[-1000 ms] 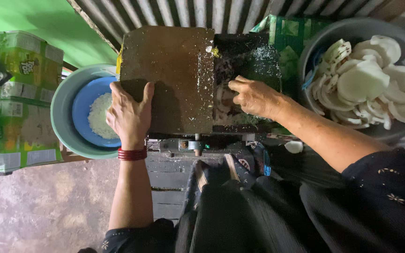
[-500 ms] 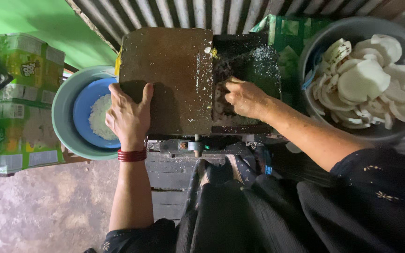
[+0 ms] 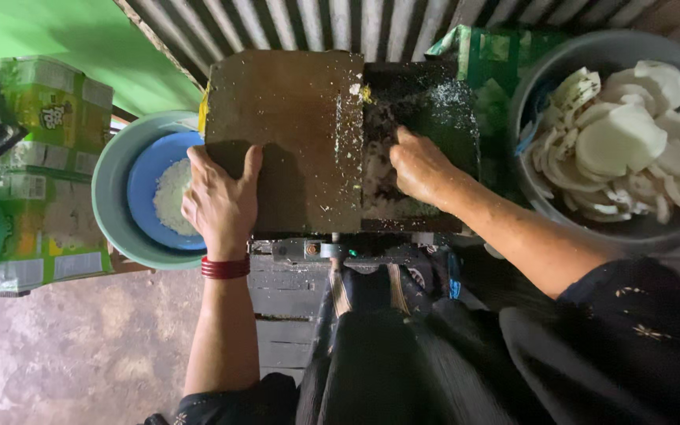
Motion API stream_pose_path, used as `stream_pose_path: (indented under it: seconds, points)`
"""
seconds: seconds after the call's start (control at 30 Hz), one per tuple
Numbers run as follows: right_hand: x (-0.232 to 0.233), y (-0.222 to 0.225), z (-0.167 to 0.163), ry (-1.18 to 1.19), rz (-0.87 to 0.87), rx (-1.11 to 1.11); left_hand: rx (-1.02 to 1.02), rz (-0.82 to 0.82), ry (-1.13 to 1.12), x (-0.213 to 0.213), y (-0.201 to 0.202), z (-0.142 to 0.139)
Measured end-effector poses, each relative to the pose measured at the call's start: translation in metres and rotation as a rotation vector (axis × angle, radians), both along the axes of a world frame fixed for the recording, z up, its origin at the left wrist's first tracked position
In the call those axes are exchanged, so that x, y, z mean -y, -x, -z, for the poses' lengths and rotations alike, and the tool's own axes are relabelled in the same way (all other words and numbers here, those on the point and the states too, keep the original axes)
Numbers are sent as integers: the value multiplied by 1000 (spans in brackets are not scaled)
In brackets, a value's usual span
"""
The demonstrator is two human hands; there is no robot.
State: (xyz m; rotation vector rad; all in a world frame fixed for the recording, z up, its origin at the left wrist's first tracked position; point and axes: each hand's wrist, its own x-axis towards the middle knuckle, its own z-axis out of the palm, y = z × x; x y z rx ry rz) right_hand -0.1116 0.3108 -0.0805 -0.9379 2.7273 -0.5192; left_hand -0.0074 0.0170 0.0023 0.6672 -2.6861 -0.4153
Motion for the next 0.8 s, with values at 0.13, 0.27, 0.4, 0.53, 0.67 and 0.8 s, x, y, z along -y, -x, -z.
stream_pose_path:
  seconds: [0.13, 0.27, 0.4, 0.53, 0.67, 0.8]
  points:
    - [-1, 3, 17, -5, -21, 17, 24, -4, -43, 0, 1, -1]
    - [2, 4, 30, 32, -88, -67, 23, -7, -57, 0, 2, -2]
    - [8, 5, 34, -6, -67, -82, 15, -8, -40, 0, 3, -2]
    - [14, 5, 37, -7, -66, -95, 7, -14, -22, 3, 4, 0]
    - [18, 7, 41, -21, -64, -56, 5, -4, -11, 5, 3, 2]
    - [13, 9, 38, 8, -128, -132, -25, 14, -4, 3, -3, 1]
